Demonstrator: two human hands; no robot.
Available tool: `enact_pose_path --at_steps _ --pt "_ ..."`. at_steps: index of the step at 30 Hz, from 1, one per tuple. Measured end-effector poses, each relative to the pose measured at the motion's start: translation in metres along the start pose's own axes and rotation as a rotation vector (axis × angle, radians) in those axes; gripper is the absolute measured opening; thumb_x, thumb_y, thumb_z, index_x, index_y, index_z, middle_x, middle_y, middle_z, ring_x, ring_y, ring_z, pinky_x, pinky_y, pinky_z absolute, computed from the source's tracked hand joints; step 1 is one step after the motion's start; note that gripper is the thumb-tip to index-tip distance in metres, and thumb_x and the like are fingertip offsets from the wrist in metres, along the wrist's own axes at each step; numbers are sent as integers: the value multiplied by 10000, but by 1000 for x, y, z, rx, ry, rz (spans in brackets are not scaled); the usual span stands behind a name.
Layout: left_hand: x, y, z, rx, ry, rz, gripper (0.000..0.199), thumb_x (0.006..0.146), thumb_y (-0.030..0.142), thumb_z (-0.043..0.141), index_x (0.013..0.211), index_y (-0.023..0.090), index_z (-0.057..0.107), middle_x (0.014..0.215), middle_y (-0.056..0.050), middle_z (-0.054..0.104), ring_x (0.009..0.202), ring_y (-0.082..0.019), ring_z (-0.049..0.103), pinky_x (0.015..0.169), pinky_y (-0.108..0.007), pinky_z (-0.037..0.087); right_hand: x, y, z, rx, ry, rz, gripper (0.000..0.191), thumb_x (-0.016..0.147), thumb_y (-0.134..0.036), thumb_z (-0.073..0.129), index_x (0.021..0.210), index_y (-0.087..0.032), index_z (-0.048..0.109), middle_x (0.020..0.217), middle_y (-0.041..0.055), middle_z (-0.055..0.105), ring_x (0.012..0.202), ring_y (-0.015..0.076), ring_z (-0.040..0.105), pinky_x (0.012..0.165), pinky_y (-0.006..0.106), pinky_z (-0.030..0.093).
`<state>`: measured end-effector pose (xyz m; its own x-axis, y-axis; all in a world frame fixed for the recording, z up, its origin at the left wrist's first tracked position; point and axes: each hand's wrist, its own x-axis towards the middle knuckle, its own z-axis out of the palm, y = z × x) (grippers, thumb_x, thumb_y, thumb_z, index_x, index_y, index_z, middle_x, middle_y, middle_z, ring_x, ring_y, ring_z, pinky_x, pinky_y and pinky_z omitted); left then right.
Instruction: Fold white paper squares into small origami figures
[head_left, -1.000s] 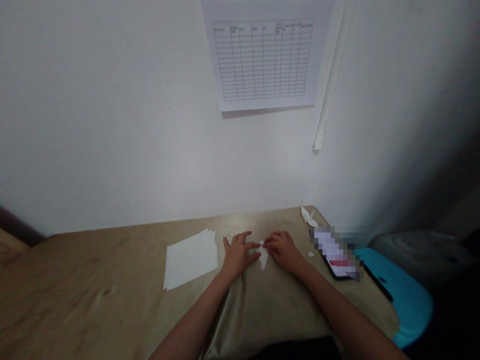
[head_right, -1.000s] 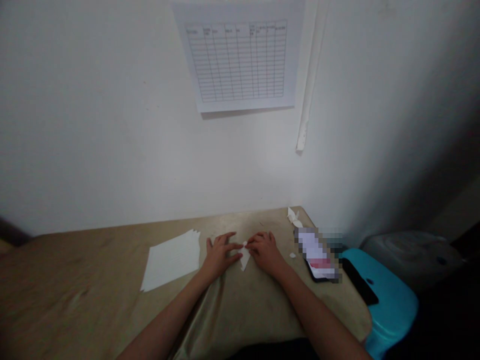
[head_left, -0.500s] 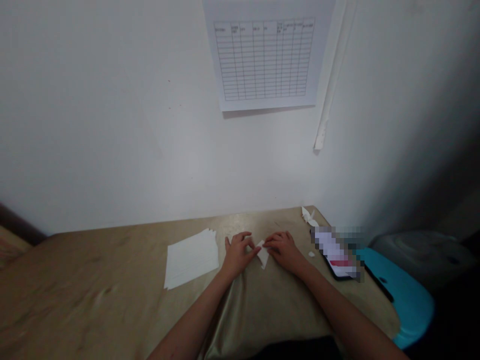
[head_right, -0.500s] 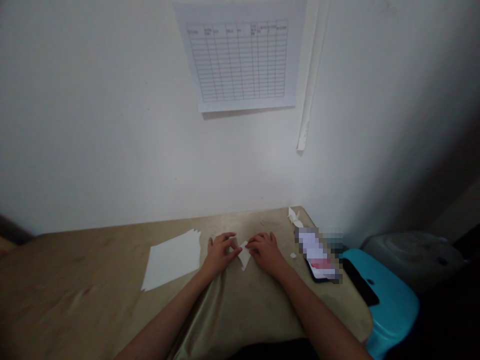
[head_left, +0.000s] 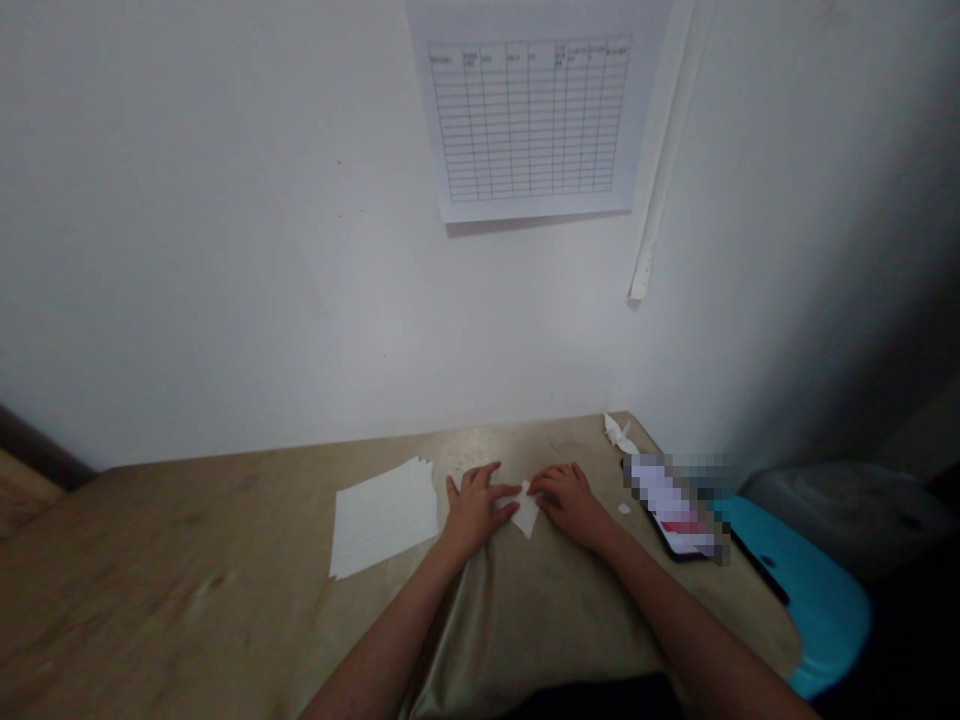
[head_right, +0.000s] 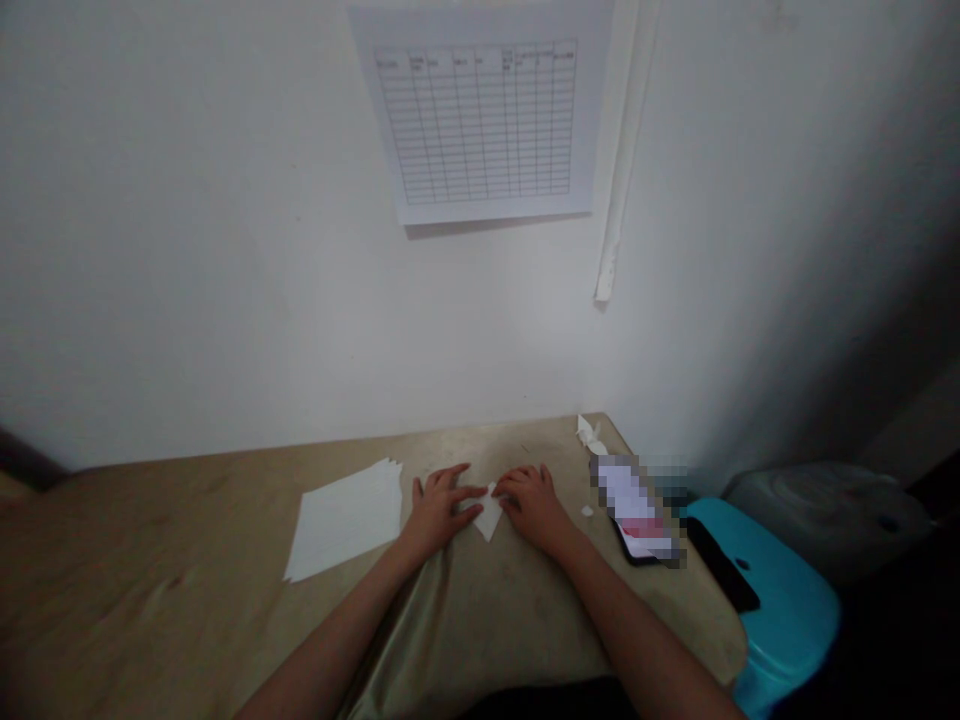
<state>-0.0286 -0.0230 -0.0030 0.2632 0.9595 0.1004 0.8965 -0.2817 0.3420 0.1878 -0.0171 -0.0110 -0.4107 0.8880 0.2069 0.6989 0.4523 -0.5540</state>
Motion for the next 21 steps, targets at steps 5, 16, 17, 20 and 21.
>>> enact_pose_path --at_steps 5,16,17,20,21 --pt "1 1 0 3 -4 -15 312 858 460 662 1168 498 670 1518 2 441 1408 -337 336 1101 -769 67 0 -3 -3 40 16 20 169 921 -335 555 1029 -260 662 1150 25 682 1211 222 504 1154 527 121" --pt "0 -4 1 17 36 70 328 850 464 678 1178 473 671 1488 -36 466 1389 -341 353 1089 -779 28 -3 1 -8 32 -48 -20 231 850 -176 584 1010 -295 701 1258 4 650 1291 221 452 1172 562 45" --pt "0 -5 1 17 36 78 336 847 471 680 1183 469 669 1482 -36 470 1388 -342 352 1091 -777 21 -3 0 -8 31 -58 -26 243 851 -170 579 1007 -303 709 1266 2 648 1300 225 443 1170 574 33" --pt "-1 -7 0 10 20 95 381 827 499 694 1204 460 659 1473 -42 475 1385 -345 353 1096 -771 19 -3 -1 -11 33 -86 -32 280 860 -165 563 1026 -326 720 1264 -3 657 1311 231 439 1164 604 4" --pt "-1 -7 -1 7 14 103 398 817 506 702 1209 455 657 1471 -46 477 1384 -346 354 1097 -768 23 -3 -1 -12 36 -92 -29 289 861 -167 563 1040 -331 720 1260 -4 661 1312 230 441 1163 610 -3"
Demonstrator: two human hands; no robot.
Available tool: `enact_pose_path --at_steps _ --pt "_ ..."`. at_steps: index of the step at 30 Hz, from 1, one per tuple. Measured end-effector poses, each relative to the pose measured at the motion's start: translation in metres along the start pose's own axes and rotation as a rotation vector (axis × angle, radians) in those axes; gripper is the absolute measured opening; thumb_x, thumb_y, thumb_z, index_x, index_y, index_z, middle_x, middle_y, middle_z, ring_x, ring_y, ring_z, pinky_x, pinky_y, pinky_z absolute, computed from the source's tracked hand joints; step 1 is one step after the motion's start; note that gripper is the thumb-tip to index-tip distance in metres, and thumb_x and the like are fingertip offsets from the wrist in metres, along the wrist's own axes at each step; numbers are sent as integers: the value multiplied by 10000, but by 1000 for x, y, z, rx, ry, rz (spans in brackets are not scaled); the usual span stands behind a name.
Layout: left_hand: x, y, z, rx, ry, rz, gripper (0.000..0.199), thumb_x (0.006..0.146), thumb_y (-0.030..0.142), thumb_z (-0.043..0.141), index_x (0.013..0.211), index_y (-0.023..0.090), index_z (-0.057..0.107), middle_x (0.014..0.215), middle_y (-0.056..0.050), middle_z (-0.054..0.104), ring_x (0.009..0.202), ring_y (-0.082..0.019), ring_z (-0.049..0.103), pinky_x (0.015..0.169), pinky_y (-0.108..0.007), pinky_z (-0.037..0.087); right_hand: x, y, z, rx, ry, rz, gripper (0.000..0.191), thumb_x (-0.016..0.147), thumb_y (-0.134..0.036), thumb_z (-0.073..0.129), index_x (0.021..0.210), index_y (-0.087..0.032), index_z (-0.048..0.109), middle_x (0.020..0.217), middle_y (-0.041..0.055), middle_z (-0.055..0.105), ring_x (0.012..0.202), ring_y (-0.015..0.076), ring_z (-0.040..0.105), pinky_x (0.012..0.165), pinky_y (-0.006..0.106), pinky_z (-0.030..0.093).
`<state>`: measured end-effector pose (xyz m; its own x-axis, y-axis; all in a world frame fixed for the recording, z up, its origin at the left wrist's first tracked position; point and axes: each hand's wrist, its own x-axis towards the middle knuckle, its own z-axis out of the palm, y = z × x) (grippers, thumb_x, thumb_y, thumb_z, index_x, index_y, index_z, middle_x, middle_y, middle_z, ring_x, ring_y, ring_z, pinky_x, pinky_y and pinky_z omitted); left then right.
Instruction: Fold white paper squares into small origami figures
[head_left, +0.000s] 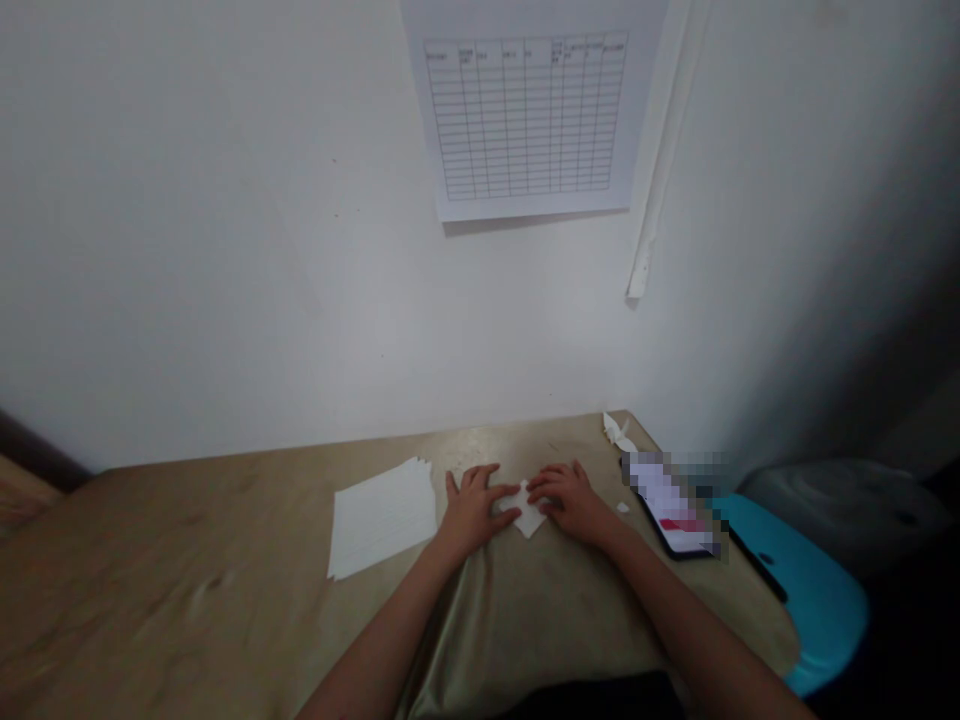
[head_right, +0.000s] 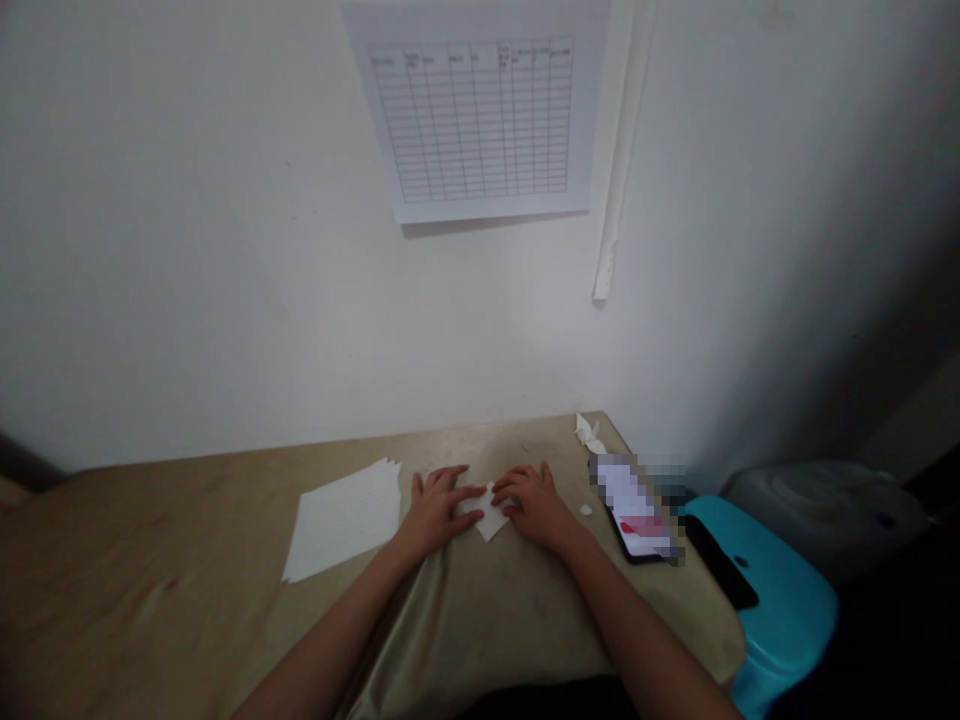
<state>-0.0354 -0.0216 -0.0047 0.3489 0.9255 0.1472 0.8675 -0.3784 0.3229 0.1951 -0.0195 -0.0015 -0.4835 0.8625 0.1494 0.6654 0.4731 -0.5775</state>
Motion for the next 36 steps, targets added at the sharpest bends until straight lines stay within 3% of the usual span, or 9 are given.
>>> enact_pose_path --at_steps 4,10,13,21,36 --pt "2 -2 -3 -24 3 61 409 778 499 746 1174 417 685 1465 -47 489 1378 -338 363 1117 -743 26 -1 0 -3 12 -11 18 283 857 -194 584 1063 -335 719 1261 1 668 1322 237 445 1160 626 -15" --pt "4 -3 -5 -115 -32 175 188 795 424 755 979 381 751 1297 10 657 1329 -282 433 1136 -694 -69 -2 -1 -4 44 -7 36 259 828 -208 624 1034 -320 732 1256 13 674 1309 246 463 1160 634 -19" --pt "4 -5 -6 -154 -71 171 177 803 442 743 970 385 756 1205 13 713 1302 -270 467 1133 -683 -106 -1 -1 -5 52 -6 49 248 813 -211 644 1017 -318 737 1255 8 677 1305 243 465 1165 624 -24" --pt "6 -8 -8 -198 -116 124 105 792 465 742 864 398 779 1198 35 726 1335 -286 453 1136 -684 -130 0 2 -2 62 0 49 236 794 -223 663 993 -322 740 1243 7 682 1302 252 462 1155 633 -8" --pt "5 -2 -4 -183 -41 157 146 878 428 655 848 351 776 1128 25 748 1273 -277 507 1131 -686 -120 -1 -3 -6 45 -9 56 240 800 -242 653 1011 -321 734 1253 8 677 1312 254 461 1159 633 -16"
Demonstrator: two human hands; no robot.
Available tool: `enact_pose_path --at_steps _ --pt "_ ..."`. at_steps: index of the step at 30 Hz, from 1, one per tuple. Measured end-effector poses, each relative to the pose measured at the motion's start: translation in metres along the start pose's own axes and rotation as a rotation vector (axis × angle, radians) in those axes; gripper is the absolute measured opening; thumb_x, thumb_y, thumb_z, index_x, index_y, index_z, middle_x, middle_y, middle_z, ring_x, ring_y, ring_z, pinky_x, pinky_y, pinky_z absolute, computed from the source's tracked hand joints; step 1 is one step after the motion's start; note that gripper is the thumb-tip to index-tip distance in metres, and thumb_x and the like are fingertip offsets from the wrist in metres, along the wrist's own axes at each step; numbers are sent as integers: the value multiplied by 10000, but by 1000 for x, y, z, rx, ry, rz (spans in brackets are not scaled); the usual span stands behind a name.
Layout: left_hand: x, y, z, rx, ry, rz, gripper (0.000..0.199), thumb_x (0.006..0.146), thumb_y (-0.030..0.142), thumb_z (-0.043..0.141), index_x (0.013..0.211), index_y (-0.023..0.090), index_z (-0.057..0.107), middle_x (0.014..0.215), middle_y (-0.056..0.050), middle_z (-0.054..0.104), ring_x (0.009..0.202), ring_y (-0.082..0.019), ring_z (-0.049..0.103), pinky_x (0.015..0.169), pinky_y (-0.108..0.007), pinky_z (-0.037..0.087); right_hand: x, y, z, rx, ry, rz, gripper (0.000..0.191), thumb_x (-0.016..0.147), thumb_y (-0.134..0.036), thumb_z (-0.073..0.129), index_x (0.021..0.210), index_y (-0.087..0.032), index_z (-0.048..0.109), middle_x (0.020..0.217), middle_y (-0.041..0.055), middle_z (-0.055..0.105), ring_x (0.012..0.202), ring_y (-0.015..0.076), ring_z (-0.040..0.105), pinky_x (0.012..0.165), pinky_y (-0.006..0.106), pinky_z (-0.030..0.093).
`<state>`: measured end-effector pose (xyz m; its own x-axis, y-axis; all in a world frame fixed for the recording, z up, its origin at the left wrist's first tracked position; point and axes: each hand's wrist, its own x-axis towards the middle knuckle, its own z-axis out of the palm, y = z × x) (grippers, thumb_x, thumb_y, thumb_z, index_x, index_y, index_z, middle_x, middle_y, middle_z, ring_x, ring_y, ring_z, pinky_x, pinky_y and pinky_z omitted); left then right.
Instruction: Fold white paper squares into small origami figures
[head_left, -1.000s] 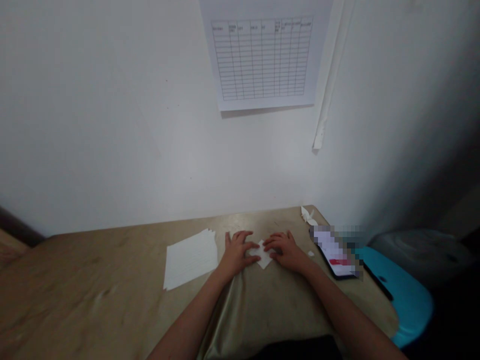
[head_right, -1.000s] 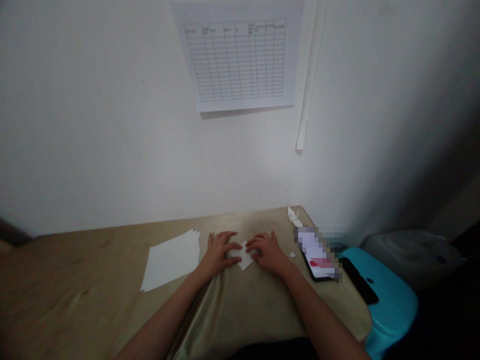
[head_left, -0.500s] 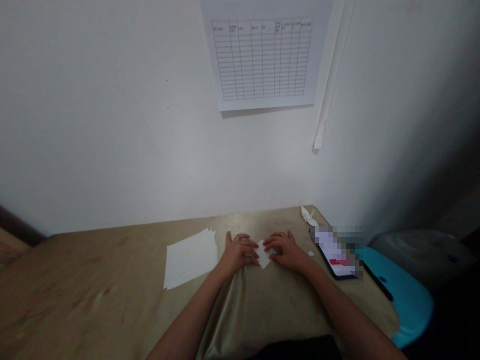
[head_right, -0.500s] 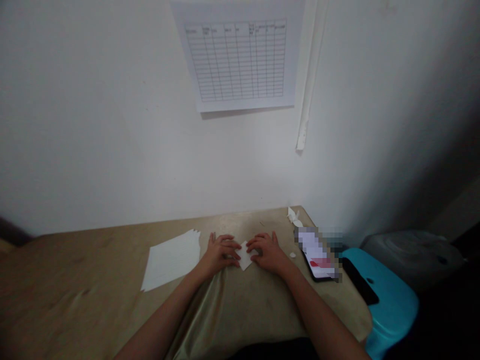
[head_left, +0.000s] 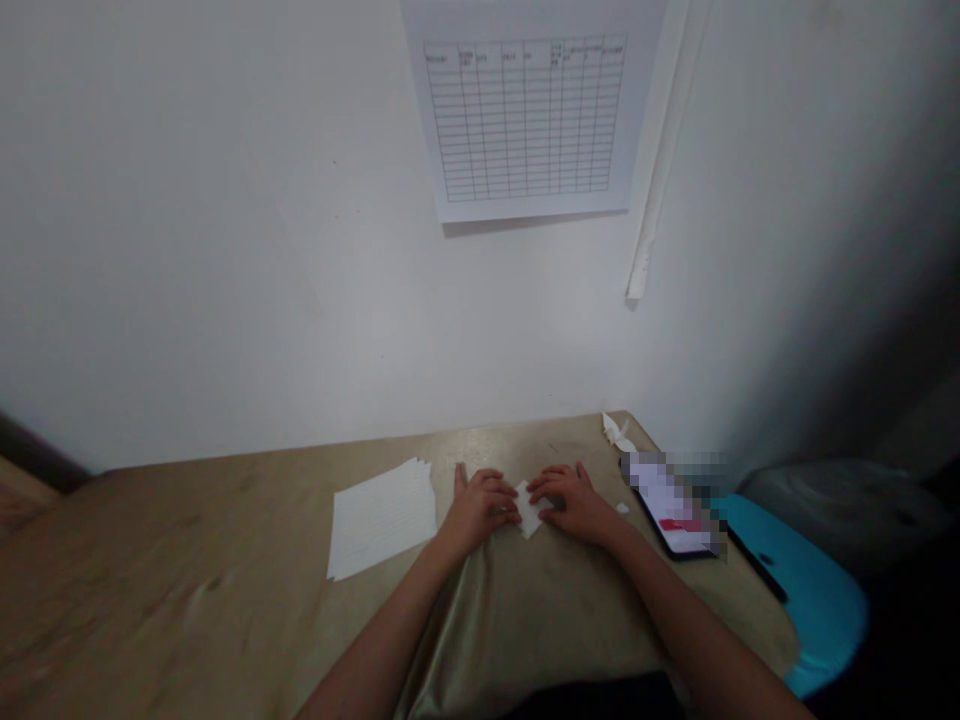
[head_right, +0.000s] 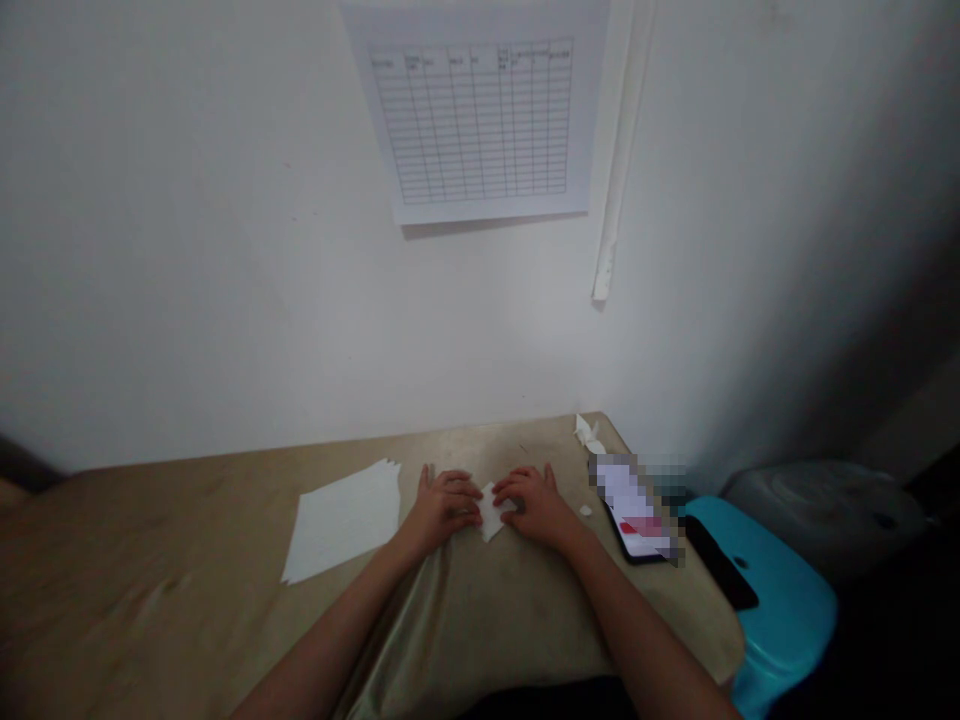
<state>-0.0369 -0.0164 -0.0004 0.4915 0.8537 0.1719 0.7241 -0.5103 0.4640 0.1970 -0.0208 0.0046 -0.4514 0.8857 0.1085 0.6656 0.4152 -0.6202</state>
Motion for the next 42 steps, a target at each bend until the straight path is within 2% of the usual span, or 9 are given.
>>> enact_pose_path --at_steps 4,8,15,22,27,33,38,42 --pt "1 1 4 3 23 6 148 895 410 640 872 336 766 1109 9 749 1256 -261 526 1134 -696 -97 0 -1 -1 -2 -14 4 234 811 -269 659 1026 -327 732 1262 6 674 1320 255 457 1163 628 -19" --pt "1 3 7 15 29 -3 90 869 363 684 881 305 752 1109 -19 742 1242 -263 535 1140 -693 -85 0 0 0 18 -5 0 194 811 -367 704 996 -324 743 1249 18 682 1318 273 458 1165 633 -22" --pt "1 3 10 27 62 -28 118 906 312 631 986 288 715 1148 -35 715 1236 -246 540 1148 -694 -56 1 3 2 44 19 -19 317 739 -472 784 1013 -322 736 1231 24 690 1306 290 472 1164 654 -24" --pt "0 6 10 14 71 -37 127 933 304 584 997 277 691 1126 -40 710 1222 -241 546 1154 -690 -33 -2 -1 0 28 25 -37 351 763 -502 760 1058 -317 722 1226 33 689 1302 286 477 1180 633 -27" --pt "1 6 11 13 96 -56 131 945 319 564 982 271 681 1131 -25 701 1191 -225 565 1150 -697 -8 -2 -2 2 7 43 -47 316 815 -486 705 1065 -292 716 1205 50 694 1277 281 500 1173 647 -21" --pt "2 8 11 8 107 -69 144 959 328 537 962 268 667 1120 -13 701 1170 -217 575 1162 -685 14 0 0 6 -2 85 -33 207 851 -384 659 1022 -291 726 1173 37 705 1253 261 523 1165 655 -23" --pt "4 7 13 9 132 -94 163 970 329 511 952 256 656 1071 0 709 1143 -212 590 1166 -674 23 0 0 8 -19 98 -66 298 775 -414 735 1040 -276 720 1157 48 708 1230 272 537 1170 639 -50" --pt "4 6 14 -17 136 -99 172 974 328 506 957 244 655 1048 1 712 1120 -193 599 1176 -645 2 2 4 12 -34 112 -48 294 769 -329 728 1058 -272 713 1142 44 710 1226 260 541 1170 632 -40"
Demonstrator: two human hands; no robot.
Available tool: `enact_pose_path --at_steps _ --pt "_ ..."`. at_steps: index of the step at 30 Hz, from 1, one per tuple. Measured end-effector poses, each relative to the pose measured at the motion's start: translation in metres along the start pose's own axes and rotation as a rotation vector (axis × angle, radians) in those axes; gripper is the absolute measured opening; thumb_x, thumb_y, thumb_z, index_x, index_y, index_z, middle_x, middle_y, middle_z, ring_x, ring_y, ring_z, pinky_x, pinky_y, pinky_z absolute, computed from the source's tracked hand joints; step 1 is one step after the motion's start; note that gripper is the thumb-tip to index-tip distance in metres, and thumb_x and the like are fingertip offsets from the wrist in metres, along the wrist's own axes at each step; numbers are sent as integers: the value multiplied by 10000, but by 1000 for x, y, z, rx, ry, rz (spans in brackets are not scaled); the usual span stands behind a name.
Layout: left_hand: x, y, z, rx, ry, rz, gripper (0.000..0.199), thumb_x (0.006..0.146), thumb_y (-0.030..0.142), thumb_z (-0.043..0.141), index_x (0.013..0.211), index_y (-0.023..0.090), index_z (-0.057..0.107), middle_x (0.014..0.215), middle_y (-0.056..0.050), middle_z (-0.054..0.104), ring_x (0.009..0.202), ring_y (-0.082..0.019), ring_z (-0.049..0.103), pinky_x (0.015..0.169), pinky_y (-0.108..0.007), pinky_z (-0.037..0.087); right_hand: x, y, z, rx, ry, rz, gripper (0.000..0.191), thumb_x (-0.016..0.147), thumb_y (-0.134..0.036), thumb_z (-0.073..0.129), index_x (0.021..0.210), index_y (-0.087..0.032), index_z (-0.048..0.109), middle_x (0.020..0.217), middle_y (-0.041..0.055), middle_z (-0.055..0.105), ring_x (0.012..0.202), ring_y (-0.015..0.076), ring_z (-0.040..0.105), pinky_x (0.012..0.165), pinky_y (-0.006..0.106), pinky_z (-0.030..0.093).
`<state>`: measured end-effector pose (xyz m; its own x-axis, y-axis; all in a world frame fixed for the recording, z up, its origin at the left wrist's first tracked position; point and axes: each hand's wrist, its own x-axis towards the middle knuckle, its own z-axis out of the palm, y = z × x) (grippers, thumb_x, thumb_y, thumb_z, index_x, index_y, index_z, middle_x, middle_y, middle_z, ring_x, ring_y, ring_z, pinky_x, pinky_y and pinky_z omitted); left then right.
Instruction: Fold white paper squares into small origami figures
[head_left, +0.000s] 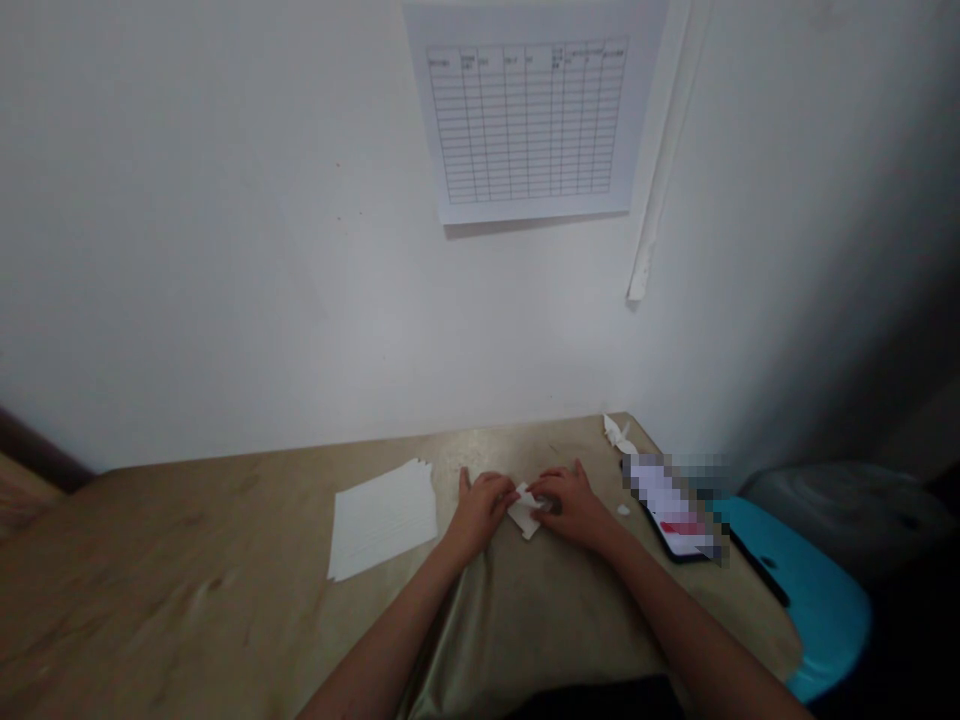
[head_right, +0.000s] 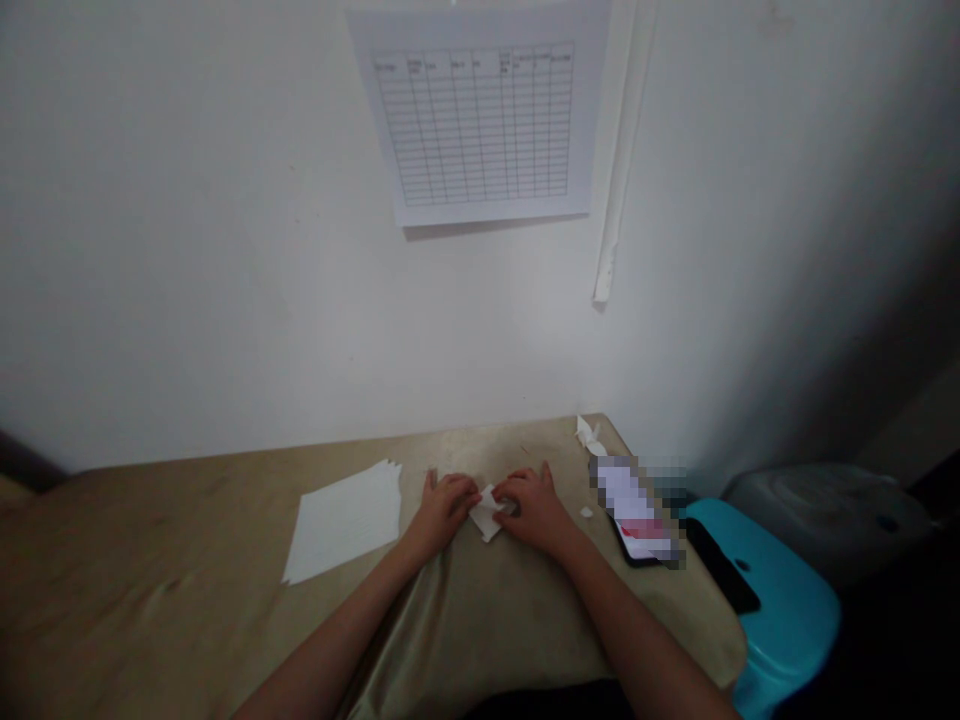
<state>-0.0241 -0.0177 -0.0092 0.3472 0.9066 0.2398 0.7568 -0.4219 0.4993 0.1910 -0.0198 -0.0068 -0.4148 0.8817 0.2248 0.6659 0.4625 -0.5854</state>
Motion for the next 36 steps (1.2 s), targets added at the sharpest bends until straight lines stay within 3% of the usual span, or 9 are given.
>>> enact_pose_path --at_steps 6,11,19,31,36 --pt "-1 -6 -2 6 -67 29 168 908 408 611 991 281 683 1136 -4 698 1187 -225 562 1164 -652 -8 3 8 6 40 8 14 233 778 -169 622 968 -265 716 1114 34 724 1213 242 556 1152 657 -24" --pt "-1 -8 -2 31 -95 43 373 775 492 743 1104 325 686 1208 -26 670 1225 -276 527 1154 -675 -14 3 5 3 36 24 7 214 765 -136 587 901 -247 711 1131 40 714 1207 236 554 1156 636 -12" --pt "-3 -3 2 44 -66 7 555 751 444 762 1276 334 618 1296 -62 620 1280 -300 470 1156 -665 75 2 1 0 12 29 38 300 754 -118 572 986 -260 700 1143 29 701 1224 232 531 1165 593 -47" --pt "4 0 4 66 -33 -109 250 833 262 679 1068 337 718 1325 -15 631 1287 -267 479 1141 -707 66 6 -1 10 -52 95 84 305 824 -132 547 1080 -245 668 1164 49 682 1220 236 527 1160 577 43" --pt "5 2 2 52 -25 -110 203 869 286 641 1040 352 728 1326 5 639 1280 -266 485 1129 -725 72 7 -2 12 -61 117 99 231 873 -182 545 1055 -245 674 1116 52 698 1169 227 561 1156 549 97"
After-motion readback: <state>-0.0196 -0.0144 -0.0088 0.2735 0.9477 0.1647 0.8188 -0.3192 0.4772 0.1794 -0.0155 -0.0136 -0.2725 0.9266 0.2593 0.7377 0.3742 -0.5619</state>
